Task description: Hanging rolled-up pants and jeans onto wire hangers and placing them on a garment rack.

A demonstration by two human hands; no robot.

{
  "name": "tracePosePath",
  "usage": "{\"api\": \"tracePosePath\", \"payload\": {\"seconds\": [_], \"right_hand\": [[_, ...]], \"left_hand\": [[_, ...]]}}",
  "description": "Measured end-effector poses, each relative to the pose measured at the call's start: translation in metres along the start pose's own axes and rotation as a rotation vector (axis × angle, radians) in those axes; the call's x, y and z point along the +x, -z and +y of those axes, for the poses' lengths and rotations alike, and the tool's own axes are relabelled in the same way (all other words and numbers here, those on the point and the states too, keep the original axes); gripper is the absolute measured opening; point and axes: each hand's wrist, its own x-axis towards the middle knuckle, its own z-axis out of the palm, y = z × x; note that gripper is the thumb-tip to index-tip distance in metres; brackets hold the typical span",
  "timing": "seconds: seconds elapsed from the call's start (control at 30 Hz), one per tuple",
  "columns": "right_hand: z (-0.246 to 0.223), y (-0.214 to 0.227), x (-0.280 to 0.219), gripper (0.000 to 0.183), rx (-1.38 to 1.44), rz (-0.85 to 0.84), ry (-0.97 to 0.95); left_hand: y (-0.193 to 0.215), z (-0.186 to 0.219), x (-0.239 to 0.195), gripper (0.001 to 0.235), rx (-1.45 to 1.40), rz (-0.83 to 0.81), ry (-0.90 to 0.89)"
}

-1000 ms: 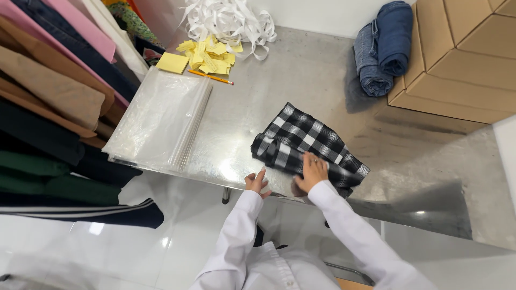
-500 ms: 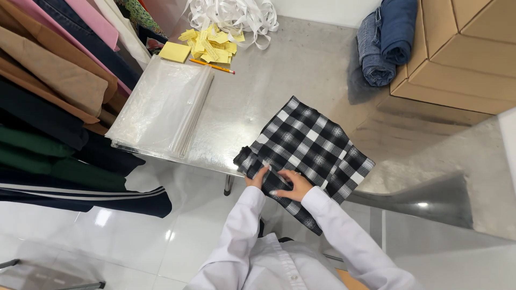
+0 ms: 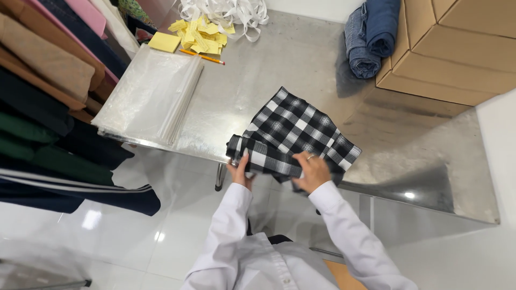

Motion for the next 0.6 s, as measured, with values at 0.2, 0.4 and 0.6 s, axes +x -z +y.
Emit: {"api": "tracePosePath", "payload": {"seconds": [0.2,0.4,0.6], "right_hand": [[0.005,0.037,0.019,0.058,-0.138,0.483,0.15],[-0.046,0.042,0.014,0.06,0.068,0.61,-0.055],[-0.104,0.013,-0.01,0.077,0.169,0.309,-0.063]], "left_hand": [[0.06,-0.002,0.061,0.077,0.1,-0.518,-0.163],[0.068,0.03,0.018,0.089,0.278,-0.603,0.329],[0.121,0.104,-0.051,0.05,0.657,-0.642,0.362]]}}
